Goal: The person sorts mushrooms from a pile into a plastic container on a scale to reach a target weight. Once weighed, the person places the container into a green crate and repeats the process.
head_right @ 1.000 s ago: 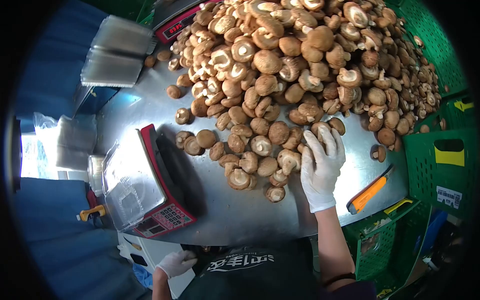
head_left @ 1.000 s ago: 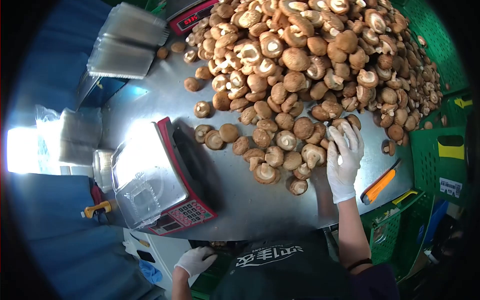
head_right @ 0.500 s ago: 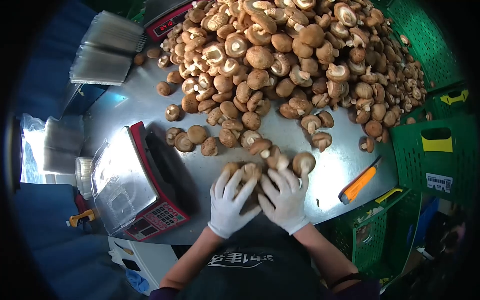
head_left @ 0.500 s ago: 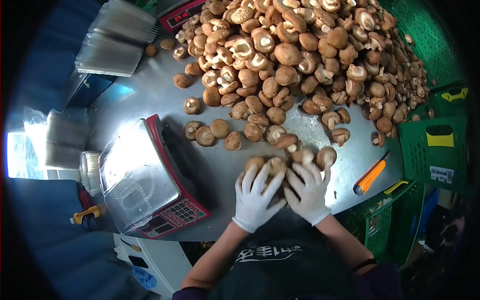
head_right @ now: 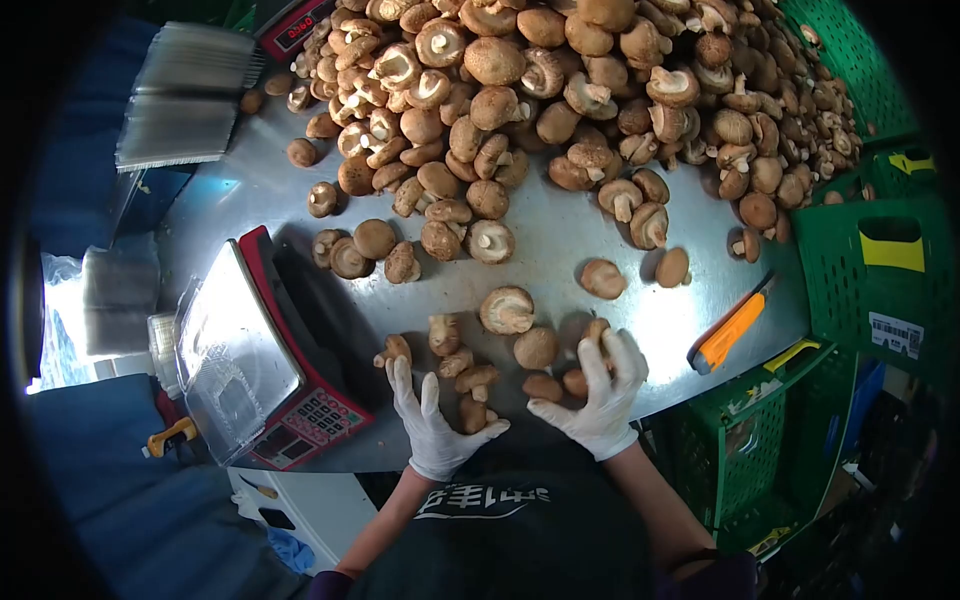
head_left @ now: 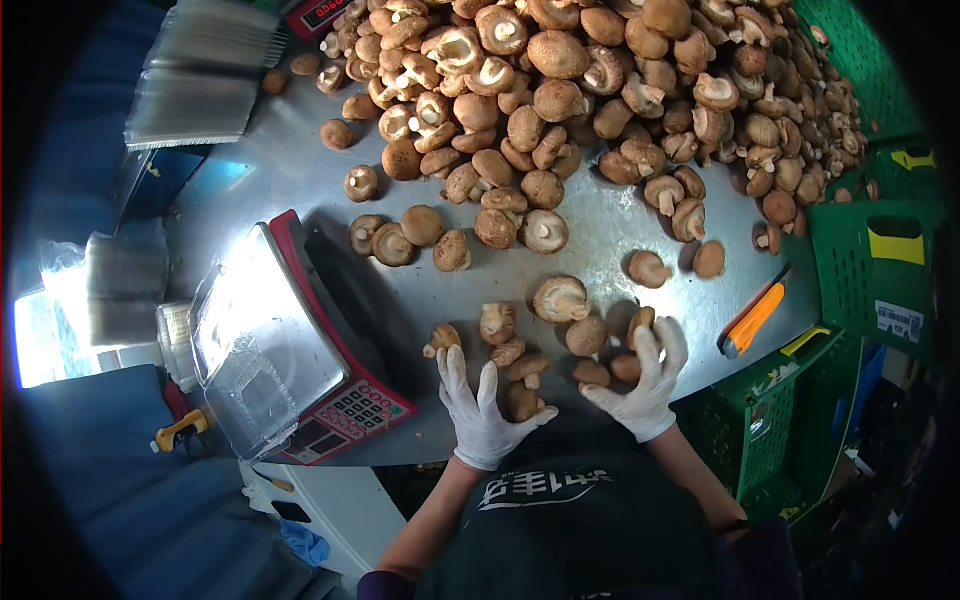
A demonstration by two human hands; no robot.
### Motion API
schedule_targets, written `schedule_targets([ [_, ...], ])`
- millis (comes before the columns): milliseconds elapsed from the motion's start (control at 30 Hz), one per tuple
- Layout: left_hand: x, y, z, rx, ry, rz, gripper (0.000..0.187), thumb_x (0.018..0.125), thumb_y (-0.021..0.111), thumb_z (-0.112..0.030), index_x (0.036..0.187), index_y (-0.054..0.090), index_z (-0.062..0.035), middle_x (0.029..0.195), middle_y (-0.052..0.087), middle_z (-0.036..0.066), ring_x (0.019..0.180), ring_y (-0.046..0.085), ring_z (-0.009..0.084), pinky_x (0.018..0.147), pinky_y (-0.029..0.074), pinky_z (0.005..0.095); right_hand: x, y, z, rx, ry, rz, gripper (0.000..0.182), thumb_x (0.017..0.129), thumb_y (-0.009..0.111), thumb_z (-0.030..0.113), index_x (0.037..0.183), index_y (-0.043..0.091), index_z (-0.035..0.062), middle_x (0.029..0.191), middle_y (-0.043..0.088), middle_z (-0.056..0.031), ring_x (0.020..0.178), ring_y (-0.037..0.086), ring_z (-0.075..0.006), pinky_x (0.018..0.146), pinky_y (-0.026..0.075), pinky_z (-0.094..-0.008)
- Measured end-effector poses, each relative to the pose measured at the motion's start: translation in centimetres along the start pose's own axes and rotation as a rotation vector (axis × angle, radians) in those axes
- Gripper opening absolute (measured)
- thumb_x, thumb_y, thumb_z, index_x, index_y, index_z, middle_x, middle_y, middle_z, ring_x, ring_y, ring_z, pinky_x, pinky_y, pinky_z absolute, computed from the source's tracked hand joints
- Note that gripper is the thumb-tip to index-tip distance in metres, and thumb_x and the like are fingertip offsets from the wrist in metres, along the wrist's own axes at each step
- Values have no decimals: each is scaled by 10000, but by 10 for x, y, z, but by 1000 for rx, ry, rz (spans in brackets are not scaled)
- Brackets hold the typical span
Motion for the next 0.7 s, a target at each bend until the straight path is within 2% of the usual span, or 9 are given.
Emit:
schedule_targets([
  [133, 12, -2, 0, 62, -94, 39, 1353, 617, 909, -604, 1618, 126, -137, 1594, 103, 366, 1483, 156, 561, 1157, 215, 662, 4, -7, -18, 4, 138, -39, 1077, 809, 668, 744, 1571, 267, 98, 1526, 269, -336, 1411, 310, -519, 1129, 298, -621],
  [200, 18, -3, 3, 48, -76, 23, 1353, 615, 914, -595, 1616, 130, -132, 1593, 101, 367, 1479, 159, 565, 1157, 211, 666, -2, 2, -30, 103, 221, 9, 1096, 807, 713, 691, 1579, 248, 68, 1573, 212, -372, 1461, 263, -537, 1161, 285, -607],
  [300, 23, 5, 7, -27, -29, 57, 1352, 600, 926, -575, 1607, 151, -112, 1587, 102, 374, 1472, 168, 572, 1158, 223, 664, 9, 13, -24, 194, 246, 49, 1062, 821, 754, 595, 1574, 249, 41, 1585, 208, -363, 1463, 273, -528, 1178, 281, -575],
  [333, 26, 13, 6, -52, -12, 86, 1347, 600, 926, -572, 1604, 157, -109, 1586, 104, 377, 1471, 170, 573, 1159, 228, 662, 21, 13, -16, 267, 238, 16, 924, 878, 739, 455, 1558, 289, 19, 1587, 268, -320, 1469, 307, -483, 1188, 289, -531],
  [433, 55, 25, -4, -133, 62, 118, 1312, 569, 936, -537, 1582, 234, -86, 1591, 106, 380, 1461, 188, 580, 1166, 250, 638, 42, 31, -14, 434, 248, 58, 748, 924, 693, 338, 1522, 378, 17, 1563, 348, -289, 1453, 361, -446, 1189, 309, -487],
  [467, 70, 23, -12, -147, 75, 148, 1306, 558, 938, -529, 1576, 254, -81, 1593, 103, 379, 1459, 192, 582, 1168, 251, 634, 54, 30, -8, 438, 213, 51, 606, 961, 644, 259, 1483, 452, 20, 1528, 424, -259, 1438, 404, -406, 1185, 326, -443],
  [567, 108, 24, -25, -137, 68, 244, 1286, 507, 947, -481, 1556, 320, -79, 1603, 103, 366, 1445, 196, 585, 1167, 283, 602, 81, 43, -16, 684, 354, 72, 552, 977, 625, 228, 1472, 479, 33, 1505, 459, -250, 1421, 428, -394, 1171, 346, -424],
  [633, 125, 27, -30, -93, 69, 279, 1277, 504, 954, -432, 1562, 320, -100, 1600, 106, 371, 1433, 203, 588, 1152, 321, 590, 100, 49, -13, 600, 351, 100, 475, 1001, 588, 279, 1415, 560, 47, 1463, 506, -241, 1378, 469, -378, 1142, 372, -420],
  [700, 126, 29, -32, -49, 88, 271, 1264, 500, 948, -421, 1561, 333, -116, 1575, 249, 279, 1387, 284, 545, 1131, 369, 557, 106, 53, -8, 530, 329, 155, 454, 1006, 576, 322, 1372, 608, 54, 1446, 519, -242, 1342, 497, -377, 1126, 383, -426],
])
Point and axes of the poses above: each hand's wrist, its own x-axis towards the middle knuckle, its own y-axis out of the palm, z = x × y, the point moved 9 cm from there along x, towards the middle knuckle
